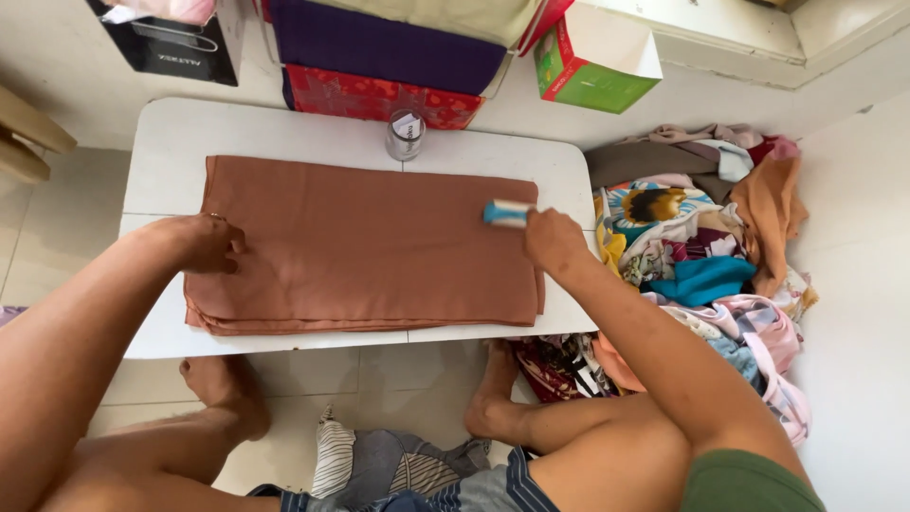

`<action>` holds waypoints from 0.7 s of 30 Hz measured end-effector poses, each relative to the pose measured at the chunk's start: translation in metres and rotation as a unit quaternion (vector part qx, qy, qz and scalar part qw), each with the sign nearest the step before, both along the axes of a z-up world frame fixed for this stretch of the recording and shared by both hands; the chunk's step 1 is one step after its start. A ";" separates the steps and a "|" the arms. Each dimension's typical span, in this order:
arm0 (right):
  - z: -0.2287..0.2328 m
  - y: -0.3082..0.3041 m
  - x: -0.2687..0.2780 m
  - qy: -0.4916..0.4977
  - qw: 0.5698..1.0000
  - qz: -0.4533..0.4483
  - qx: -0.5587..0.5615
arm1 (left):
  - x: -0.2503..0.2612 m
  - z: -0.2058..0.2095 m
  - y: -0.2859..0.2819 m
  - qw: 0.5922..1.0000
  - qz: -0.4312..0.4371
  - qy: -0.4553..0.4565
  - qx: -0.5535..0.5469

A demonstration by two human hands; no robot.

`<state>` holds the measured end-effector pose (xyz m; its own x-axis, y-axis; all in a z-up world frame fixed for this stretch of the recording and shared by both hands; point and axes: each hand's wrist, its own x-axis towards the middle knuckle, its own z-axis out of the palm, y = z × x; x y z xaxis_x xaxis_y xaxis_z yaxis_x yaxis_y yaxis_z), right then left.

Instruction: Cleaning a hijab with a lint roller and folding it neatly on a small table.

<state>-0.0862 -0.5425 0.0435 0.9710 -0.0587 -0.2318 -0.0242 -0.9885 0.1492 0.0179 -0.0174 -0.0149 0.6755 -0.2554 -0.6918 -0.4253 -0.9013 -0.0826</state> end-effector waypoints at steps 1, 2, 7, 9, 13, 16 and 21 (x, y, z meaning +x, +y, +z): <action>-0.012 -0.009 0.010 -0.071 0.997 0.021 0.005 | 0.000 0.002 -0.001 1.000 -0.001 0.000 0.000; -0.016 -0.013 0.015 -0.073 0.997 0.017 0.006 | 0.001 0.002 0.000 1.000 -0.004 -0.002 0.002; -0.003 -0.014 0.035 -0.029 1.000 -0.007 0.007 | 0.004 0.001 0.007 1.000 0.022 0.012 0.005; 0.010 -0.009 0.031 0.010 1.000 -0.015 0.008 | 0.007 -0.006 0.011 1.000 0.006 0.010 0.005; 0.070 0.031 0.008 0.238 0.968 -0.074 0.024 | 0.001 0.000 0.012 1.000 0.011 0.003 -0.006; 0.105 0.057 -0.012 0.337 0.927 -0.129 0.099 | 0.001 -0.003 0.014 1.000 0.000 0.001 -0.007; 0.081 0.032 0.001 0.256 0.956 -0.124 0.073 | -0.003 0.001 0.015 1.000 0.005 0.002 -0.010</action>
